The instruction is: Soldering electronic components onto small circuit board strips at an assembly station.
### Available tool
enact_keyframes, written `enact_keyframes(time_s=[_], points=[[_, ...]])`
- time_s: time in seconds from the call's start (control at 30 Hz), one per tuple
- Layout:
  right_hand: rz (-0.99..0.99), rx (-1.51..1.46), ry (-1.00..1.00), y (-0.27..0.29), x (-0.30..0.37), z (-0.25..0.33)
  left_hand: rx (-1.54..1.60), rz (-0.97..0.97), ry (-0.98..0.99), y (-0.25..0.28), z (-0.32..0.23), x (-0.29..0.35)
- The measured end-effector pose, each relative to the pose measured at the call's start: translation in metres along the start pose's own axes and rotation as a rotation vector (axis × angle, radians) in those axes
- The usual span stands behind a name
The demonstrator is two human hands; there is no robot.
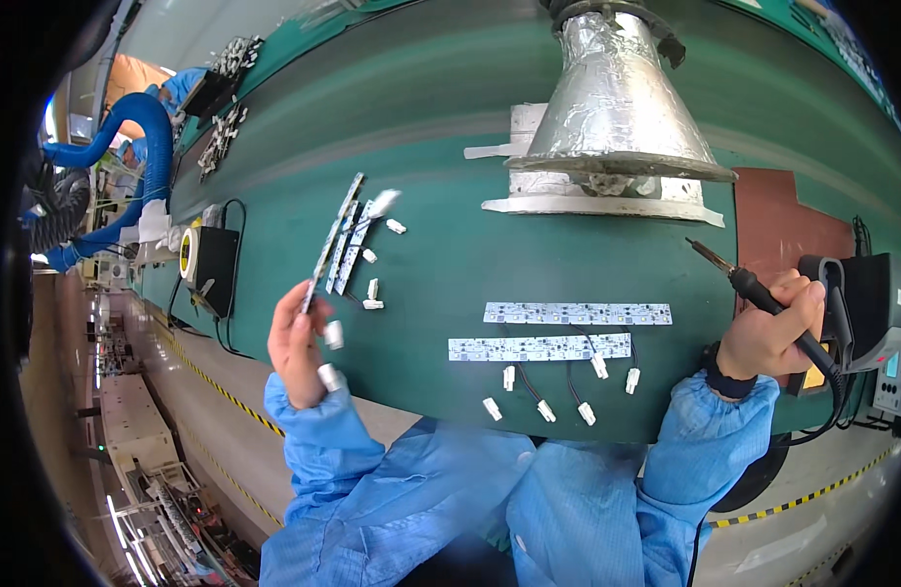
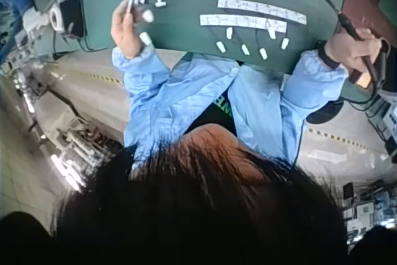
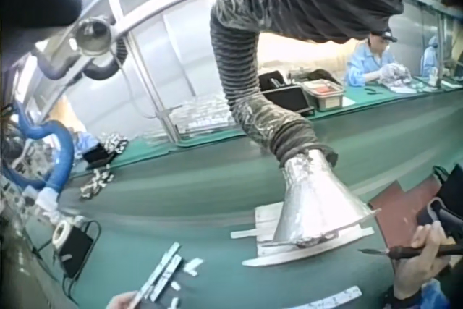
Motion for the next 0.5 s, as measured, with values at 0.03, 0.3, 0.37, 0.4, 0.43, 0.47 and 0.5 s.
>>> enact_keyframes(time_s=[0.03, 0.3, 0.37, 0.4, 0.43, 0.47, 0.5], points=[[-0.016, 0.016, 0.018, -0.002, 0.001, 0.001, -0.066, -0.011, -0.021, -0.009, -0.004, -0.001], [-0.062, 0.030, -0.014, 0.010, 0.001, -0.007, -0.675, 0.022, -0.308, -0.126, -0.038, -0.018], [0.008, 0.014, -0.036, 0.014, -0.001, -0.011, -0.682, -0.048, -0.389, -0.112, -0.049, -0.019], [0.002, 0.015, -0.036, 0.013, 0.000, -0.011, -0.674, -0.075, -0.367, -0.098, -0.050, -0.022], [-0.015, 0.015, -0.029, 0.011, 0.000, -0.009, -0.664, -0.101, -0.345, -0.083, -0.051, -0.026], [-0.030, 0.016, -0.020, 0.010, 0.000, -0.007, -0.732, -0.113, -0.350, -0.071, -0.054, -0.030], [-0.035, 0.017, -0.020, 0.013, 0.000, -0.007, -0.802, -0.126, -0.356, -0.058, -0.055, -0.036]])
Point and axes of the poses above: each hand's wrist, its own x-axis away from the middle knuckle, its own y-axis out of the back of the hand, z = x × y, the point moved 8 cm from there along -x, towards the middle knuckle, and after that the axes turned 9 degrees about -x, right-handed, at the moved point
